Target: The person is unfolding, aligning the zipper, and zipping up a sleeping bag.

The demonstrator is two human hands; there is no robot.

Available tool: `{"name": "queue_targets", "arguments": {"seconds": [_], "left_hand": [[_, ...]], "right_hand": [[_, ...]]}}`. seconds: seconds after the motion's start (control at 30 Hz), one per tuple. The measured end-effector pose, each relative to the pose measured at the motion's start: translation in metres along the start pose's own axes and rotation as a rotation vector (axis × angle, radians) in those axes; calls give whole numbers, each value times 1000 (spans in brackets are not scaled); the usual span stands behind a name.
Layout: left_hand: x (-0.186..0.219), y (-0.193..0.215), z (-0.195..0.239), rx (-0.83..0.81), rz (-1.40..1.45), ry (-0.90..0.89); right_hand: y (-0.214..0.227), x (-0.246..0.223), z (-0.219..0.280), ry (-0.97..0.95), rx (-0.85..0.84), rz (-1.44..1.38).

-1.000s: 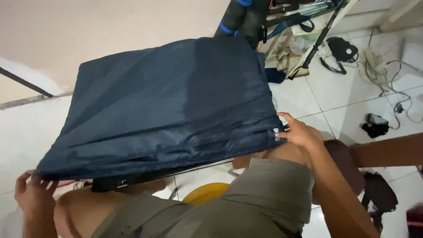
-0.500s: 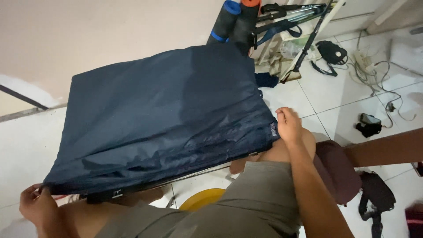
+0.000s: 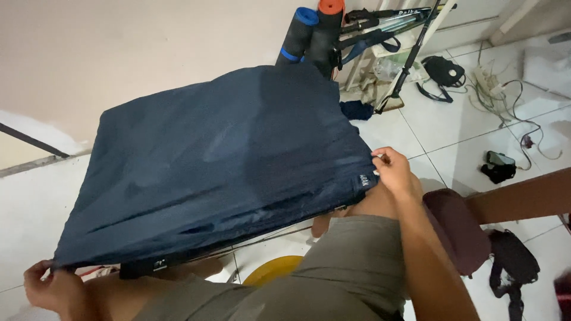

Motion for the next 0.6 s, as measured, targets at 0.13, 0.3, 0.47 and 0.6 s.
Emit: {"name": "queue_targets", "arguments": {"seconds": [0.13, 0.3, 0.47, 0.6], "left_hand": [[-11, -4, 2, 2, -234, -94], [-24, -16, -7, -228, -446, -69], [40, -17, 7, -199, -888, -367], [76, -55, 50, -797, -873, -298]], "right_hand": [[-5, 0, 4, 22, -210, 367], [-43, 36, -2, 127, -321, 761], [-57, 7, 4, 397, -264, 1027], [-66, -44, 52, 532, -583, 960]]}}
Point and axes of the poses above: each hand's wrist, its own z-axis away from the middle knuckle, its own y-axis out of the back of the hand, x = y × z, the point moved 7 cm from there along -z, towards the middle knuckle, and after that the axes turned 2 degrees about y, right-handed, at the moved point
